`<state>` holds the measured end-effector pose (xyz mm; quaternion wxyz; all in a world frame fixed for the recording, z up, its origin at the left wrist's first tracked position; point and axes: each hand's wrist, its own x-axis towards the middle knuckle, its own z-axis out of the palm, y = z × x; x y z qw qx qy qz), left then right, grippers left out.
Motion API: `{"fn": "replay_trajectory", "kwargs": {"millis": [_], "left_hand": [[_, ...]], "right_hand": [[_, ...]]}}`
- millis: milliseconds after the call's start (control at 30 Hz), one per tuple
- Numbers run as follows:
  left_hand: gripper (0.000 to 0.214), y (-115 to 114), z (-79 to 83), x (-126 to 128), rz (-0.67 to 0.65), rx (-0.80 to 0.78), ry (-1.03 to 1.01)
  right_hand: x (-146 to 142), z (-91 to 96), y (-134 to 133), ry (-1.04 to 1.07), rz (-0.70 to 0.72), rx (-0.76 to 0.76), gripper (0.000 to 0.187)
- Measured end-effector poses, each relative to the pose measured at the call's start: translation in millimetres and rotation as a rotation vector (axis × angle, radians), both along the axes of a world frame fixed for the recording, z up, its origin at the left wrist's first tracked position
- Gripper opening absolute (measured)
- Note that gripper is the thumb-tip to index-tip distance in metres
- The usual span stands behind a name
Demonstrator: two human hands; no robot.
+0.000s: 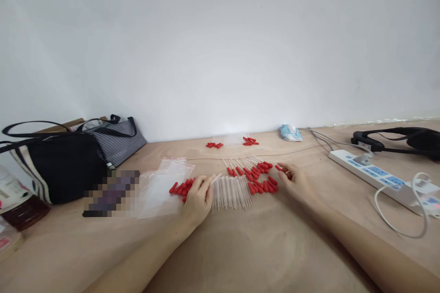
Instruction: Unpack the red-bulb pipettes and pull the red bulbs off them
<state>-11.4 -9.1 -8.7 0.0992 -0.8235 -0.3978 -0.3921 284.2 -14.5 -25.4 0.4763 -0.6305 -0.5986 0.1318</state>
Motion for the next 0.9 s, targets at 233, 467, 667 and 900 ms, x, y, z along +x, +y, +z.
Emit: {"fn": "replay_trajectory", "kwargs": {"millis": [233, 467, 667, 900], "left_hand": [[0.016, 4.5, -4.3, 13.1, -0.054, -0.061, 0.028], [0.025, -2.9, -3.8, 12.7, -0.184, -0.089, 0.065], [0.057, -7.3, 1.7, 3.8, -0.224, -0.132, 0.17], [0.043, -9.1, -0.6, 1.0, -0.123, -0.06, 0.142]], "right_hand": [[18.8, -3.0, 8.4, -0.092, -0.112, -0.198, 0.02], [9.2, -5.8, 5.4, -0.124, 0.026, -0.204, 0.034], [14.4, -5.2, 6.0, -0.23, -0.064, -0.231, 0.039], [4.3, 7.7, 24.2, -0.225, -0.095, -0.157, 0.031]]}}
